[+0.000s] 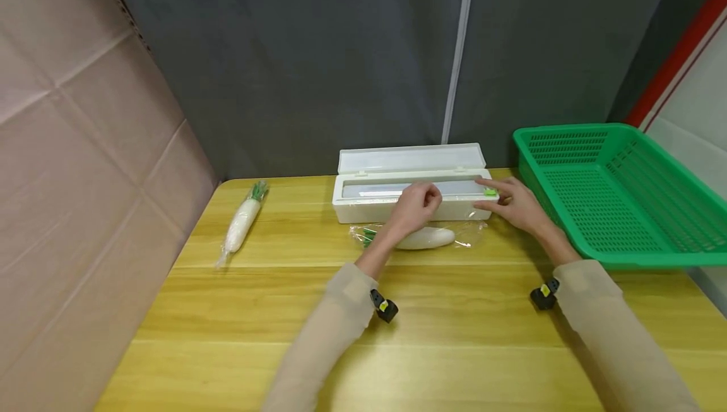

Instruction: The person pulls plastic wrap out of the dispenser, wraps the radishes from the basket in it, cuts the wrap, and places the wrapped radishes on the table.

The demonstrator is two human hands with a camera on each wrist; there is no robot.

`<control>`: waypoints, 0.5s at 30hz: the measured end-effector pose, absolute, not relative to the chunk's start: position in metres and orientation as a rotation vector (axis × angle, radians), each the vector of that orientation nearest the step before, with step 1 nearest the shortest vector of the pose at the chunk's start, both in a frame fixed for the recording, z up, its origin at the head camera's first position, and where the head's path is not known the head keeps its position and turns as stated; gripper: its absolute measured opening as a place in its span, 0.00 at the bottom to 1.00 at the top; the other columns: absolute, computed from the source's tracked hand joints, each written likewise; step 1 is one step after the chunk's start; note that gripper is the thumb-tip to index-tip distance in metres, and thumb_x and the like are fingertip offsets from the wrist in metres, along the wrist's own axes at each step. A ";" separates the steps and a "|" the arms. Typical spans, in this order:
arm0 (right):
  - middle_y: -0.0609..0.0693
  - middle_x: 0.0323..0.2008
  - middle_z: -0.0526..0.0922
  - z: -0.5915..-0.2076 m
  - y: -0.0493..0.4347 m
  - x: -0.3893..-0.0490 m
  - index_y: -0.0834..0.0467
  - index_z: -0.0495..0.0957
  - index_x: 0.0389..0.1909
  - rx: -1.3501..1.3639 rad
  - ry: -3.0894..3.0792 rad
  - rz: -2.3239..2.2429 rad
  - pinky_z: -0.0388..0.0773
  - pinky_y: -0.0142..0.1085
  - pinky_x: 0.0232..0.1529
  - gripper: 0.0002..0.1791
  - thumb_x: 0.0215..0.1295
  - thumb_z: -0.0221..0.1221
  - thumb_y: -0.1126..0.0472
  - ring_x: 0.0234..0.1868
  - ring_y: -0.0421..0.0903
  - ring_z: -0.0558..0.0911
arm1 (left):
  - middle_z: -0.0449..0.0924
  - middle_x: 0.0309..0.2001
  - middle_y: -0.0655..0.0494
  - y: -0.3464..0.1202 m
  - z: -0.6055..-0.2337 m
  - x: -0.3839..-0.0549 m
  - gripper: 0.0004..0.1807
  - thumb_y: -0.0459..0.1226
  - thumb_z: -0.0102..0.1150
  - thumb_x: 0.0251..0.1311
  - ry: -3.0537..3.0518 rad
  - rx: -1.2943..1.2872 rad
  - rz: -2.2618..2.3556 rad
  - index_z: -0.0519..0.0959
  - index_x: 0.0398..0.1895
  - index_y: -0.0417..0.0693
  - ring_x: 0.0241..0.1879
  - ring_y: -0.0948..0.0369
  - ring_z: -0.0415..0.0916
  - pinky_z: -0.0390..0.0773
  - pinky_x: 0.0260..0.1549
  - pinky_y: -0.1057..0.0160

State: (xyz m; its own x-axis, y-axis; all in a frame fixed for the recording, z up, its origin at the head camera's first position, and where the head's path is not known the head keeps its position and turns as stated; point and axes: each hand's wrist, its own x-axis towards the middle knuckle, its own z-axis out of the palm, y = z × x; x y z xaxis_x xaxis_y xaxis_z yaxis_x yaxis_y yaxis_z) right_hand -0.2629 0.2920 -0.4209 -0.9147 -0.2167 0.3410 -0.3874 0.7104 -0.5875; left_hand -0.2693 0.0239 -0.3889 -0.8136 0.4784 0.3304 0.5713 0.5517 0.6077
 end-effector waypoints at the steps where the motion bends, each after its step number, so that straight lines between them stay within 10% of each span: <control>1: 0.62 0.47 0.76 -0.421 0.292 -0.263 0.55 0.75 0.68 0.478 -2.673 1.002 0.68 0.44 0.39 0.32 0.64 0.70 0.54 0.40 0.53 0.71 | 0.80 0.35 0.54 0.028 -0.388 -0.270 0.07 0.33 0.55 0.70 -2.668 -0.908 -1.086 0.83 0.41 0.41 0.38 0.62 0.73 0.71 0.41 0.71; 15: 0.62 0.48 0.76 -0.422 0.293 -0.263 0.58 0.76 0.67 0.492 -2.678 0.996 0.72 0.47 0.39 0.31 0.64 0.70 0.55 0.39 0.54 0.74 | 0.77 0.43 0.54 0.080 -0.390 -0.279 0.13 0.41 0.55 0.75 -2.696 -0.996 -0.789 0.83 0.52 0.44 0.40 0.64 0.73 0.72 0.40 0.72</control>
